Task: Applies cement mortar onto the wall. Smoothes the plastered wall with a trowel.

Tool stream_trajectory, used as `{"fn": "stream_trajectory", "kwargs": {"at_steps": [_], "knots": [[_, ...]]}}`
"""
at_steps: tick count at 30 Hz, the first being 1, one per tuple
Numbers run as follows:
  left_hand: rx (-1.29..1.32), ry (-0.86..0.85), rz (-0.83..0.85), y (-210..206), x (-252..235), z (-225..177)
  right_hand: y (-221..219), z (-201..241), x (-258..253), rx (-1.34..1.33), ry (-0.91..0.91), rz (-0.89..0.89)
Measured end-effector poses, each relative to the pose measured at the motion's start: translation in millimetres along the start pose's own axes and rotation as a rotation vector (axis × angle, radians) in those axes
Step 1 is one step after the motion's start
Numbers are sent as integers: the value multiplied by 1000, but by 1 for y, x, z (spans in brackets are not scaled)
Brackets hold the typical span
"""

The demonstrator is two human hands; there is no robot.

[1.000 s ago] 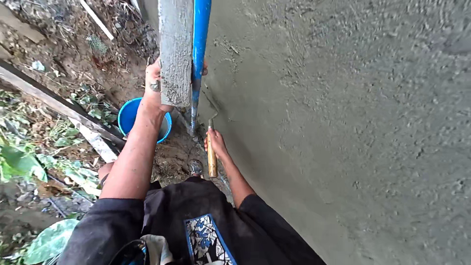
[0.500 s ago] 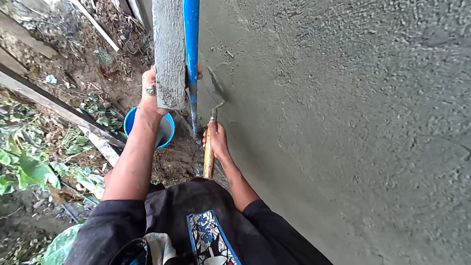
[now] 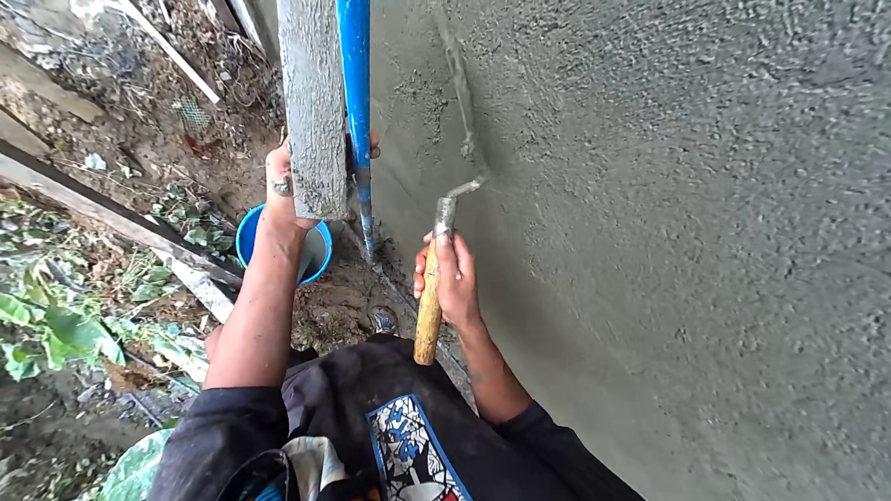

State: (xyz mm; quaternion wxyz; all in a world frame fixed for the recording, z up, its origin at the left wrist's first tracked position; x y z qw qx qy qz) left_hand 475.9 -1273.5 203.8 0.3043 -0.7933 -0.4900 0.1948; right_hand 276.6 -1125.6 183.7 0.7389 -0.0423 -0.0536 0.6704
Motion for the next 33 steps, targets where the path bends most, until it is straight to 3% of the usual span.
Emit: {"fn": "stream_trajectory", "kwargs": {"at_steps": [8,14,17,21,24,28,33], "knots": [[-59,-9,-11,-1,3,-5,-20,-94,-77,61,-354,90],[-38,15,-12,4,7,-2,-48,-90,-132,-41,-362,32],[-64,17,-18,9,3,0,-47,-60,-121,-108,-328,11],[-48,12,9,9,3,-2,-24,-14,-56,-142,-198,102],[-37,7,20,8,-2,0,-9,-3,-27,-176,-132,119],[-25,12,0,7,-5,2,-13,-38,-34,-92,-297,111],[-16,38,-9,8,1,0,-31,-101,-94,-8,-513,80]]}}
Point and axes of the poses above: each hand's wrist, its own x-axis away from the middle knuckle, its own y-axis out of the back of the hand, z = x × y, the point moved 4 cm from there along -x, towards the middle knuckle, and after that the axes turned 8 degrees about y, right-handed, at the moved point
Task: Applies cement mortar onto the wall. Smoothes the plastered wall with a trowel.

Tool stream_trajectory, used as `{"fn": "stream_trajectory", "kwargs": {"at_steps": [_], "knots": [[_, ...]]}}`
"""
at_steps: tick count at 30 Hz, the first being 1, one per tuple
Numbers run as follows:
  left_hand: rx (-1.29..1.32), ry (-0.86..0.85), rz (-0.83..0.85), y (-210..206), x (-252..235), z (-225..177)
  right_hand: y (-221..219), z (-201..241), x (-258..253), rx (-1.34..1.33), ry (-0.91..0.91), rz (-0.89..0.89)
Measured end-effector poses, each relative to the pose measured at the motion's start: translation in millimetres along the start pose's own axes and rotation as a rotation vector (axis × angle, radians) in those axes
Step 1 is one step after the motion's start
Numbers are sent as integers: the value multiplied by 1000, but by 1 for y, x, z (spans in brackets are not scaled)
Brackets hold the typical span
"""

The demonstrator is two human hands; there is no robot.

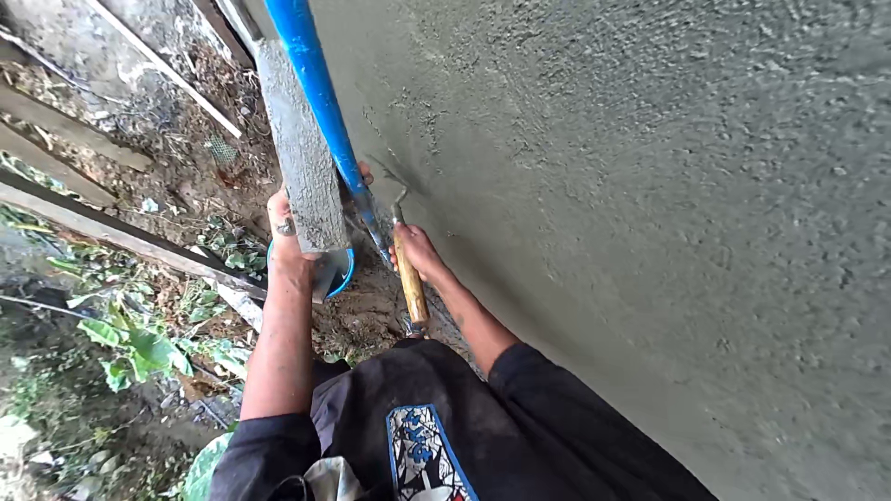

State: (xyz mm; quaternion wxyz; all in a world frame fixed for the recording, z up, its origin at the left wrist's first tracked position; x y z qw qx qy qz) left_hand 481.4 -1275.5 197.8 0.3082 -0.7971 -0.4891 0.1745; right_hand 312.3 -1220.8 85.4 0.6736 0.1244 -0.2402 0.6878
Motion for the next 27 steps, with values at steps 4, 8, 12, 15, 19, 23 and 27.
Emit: {"fn": "stream_trajectory", "kwargs": {"at_steps": [4,8,12,15,19,23,27], "knots": [[-54,-38,-35,4,-4,2,-4,23,-7,-30,50,-62],[-49,-46,9,-4,-11,4,10,55,70,-98,276,52],[4,-45,-27,-21,-16,7,66,78,165,-168,607,229],[-115,-116,-191,-26,-15,12,115,67,216,-155,748,266],[-498,-261,-544,-16,25,26,148,33,248,-66,744,235],[-814,-8,-632,-26,106,103,156,0,255,-98,658,188],[-628,391,-395,-34,98,193,158,-5,250,-110,628,177]]}}
Point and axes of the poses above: each hand's wrist, its own x-axis away from the middle knuckle, its own y-axis out of the back of the hand, z = x × y, the point moved 4 cm from there along -x, towards the middle knuckle, and after that the axes turned 8 degrees about y, right-handed, at the moved point
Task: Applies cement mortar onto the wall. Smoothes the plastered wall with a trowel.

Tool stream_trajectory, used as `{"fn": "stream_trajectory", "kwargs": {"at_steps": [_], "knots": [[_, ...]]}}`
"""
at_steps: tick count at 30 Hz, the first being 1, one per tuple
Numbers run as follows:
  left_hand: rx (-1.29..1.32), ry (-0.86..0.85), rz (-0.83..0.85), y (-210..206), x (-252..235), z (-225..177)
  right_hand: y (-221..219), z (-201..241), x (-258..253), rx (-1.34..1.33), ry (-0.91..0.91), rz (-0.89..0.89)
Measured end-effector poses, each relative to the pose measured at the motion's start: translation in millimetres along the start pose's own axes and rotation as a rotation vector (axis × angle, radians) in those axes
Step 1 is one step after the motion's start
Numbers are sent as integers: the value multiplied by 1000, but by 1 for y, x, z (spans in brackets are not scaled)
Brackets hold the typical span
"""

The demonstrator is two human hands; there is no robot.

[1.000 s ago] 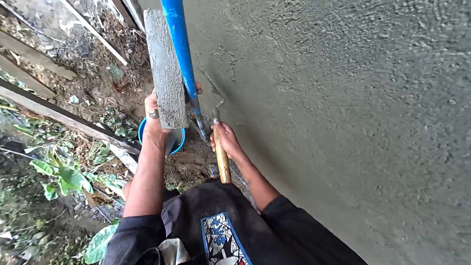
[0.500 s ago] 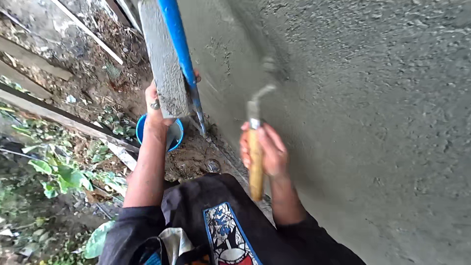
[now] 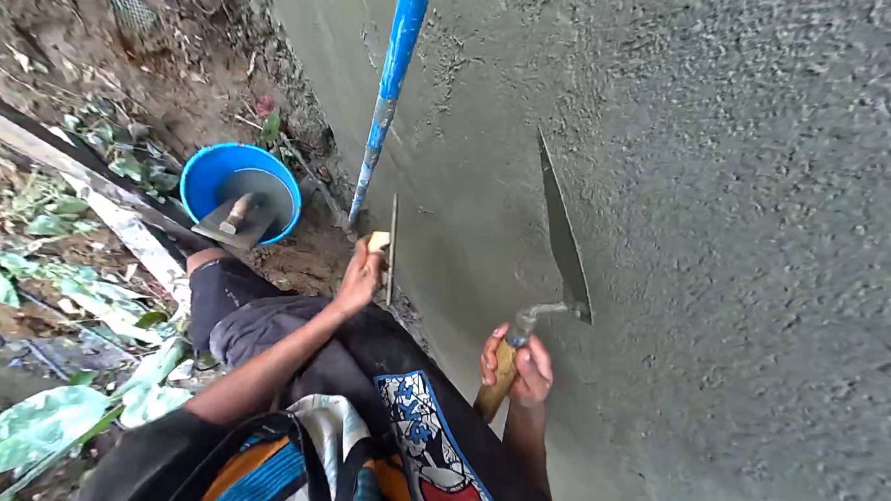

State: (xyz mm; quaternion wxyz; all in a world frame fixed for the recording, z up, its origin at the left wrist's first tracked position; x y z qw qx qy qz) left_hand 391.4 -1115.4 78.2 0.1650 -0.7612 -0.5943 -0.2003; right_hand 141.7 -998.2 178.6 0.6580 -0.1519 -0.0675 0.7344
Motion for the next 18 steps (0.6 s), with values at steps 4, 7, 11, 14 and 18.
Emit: {"fn": "stream_trajectory", "kwargs": {"at_steps": [4,7,11,14,18], "knots": [[278,154,-15,-42,-84,10,6,5,-7,43,-23,24],[287,234,-211,-47,-137,17,6,6,-6,60,-47,33],[210,208,-365,-27,-179,21,7,1,3,67,-85,30],[250,70,-291,-22,-203,30,8,-3,6,58,-103,38],[362,-25,-235,-25,-204,21,10,-1,7,52,-106,54]]}}
Point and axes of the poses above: each hand's wrist, its own x-axis away from the middle knuckle, its own y-axis out of the back of the hand, z = x × y, the point moved 4 cm from there along -x, towards the middle knuckle, and after that the axes turned 8 degrees about y, right-handed, at the moved point
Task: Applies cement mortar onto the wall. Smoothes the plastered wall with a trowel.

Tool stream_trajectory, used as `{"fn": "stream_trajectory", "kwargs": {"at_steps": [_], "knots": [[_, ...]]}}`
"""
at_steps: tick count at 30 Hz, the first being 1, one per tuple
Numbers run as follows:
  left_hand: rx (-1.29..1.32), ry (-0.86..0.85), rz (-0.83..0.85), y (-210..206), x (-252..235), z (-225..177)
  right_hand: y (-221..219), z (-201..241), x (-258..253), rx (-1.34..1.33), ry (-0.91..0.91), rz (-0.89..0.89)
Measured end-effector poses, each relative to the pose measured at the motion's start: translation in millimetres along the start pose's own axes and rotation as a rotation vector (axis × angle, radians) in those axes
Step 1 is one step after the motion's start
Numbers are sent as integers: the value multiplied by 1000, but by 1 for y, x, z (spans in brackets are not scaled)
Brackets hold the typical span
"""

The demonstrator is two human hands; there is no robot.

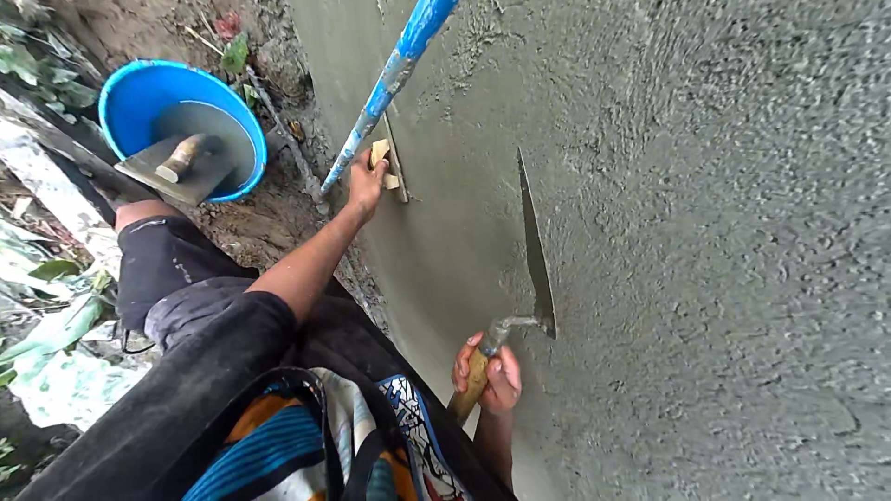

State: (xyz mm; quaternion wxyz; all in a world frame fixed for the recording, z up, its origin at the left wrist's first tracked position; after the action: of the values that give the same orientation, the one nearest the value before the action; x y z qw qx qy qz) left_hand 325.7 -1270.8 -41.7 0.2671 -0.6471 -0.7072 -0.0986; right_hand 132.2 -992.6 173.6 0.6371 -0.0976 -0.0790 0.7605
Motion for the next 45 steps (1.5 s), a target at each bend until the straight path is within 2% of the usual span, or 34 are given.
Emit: {"fn": "stream_trajectory", "kwargs": {"at_steps": [11,21,24,26,28,30,34,37,40,43,45], "knots": [[78,-133,95,-17,53,-53,2,3,-8,-4,6,54],[25,-161,73,-55,137,-125,-14,30,-18,59,43,107],[124,-223,210,-68,183,-149,-22,49,-22,113,85,102],[167,-177,365,-68,224,-156,-27,63,-25,169,119,96],[183,-80,466,-52,249,-142,-31,75,-27,213,135,112],[211,55,486,-15,252,-114,-35,75,-32,232,95,134],[441,346,342,85,231,-36,-63,29,-58,447,-138,188],[608,397,128,153,226,9,-102,-41,-106,567,-302,272],[696,298,-75,192,234,19,-135,-120,-160,530,-456,391],[758,108,-103,206,228,8,-168,-188,-196,425,-499,478],[749,11,-96,212,207,-2,-191,-211,-200,374,-532,486]]}}
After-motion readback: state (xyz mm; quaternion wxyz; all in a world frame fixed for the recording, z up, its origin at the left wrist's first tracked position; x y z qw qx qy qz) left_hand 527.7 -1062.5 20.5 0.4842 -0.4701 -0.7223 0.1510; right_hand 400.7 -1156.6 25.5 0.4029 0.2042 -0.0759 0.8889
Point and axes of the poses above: each hand's wrist, its own x-axis away from the middle knuckle, its own y-axis out of the back of the hand, z = x × y, the point moved 4 cm from there along -x, towards the middle knuckle, and after that the axes turned 8 degrees about y, right-handed, at the moved point
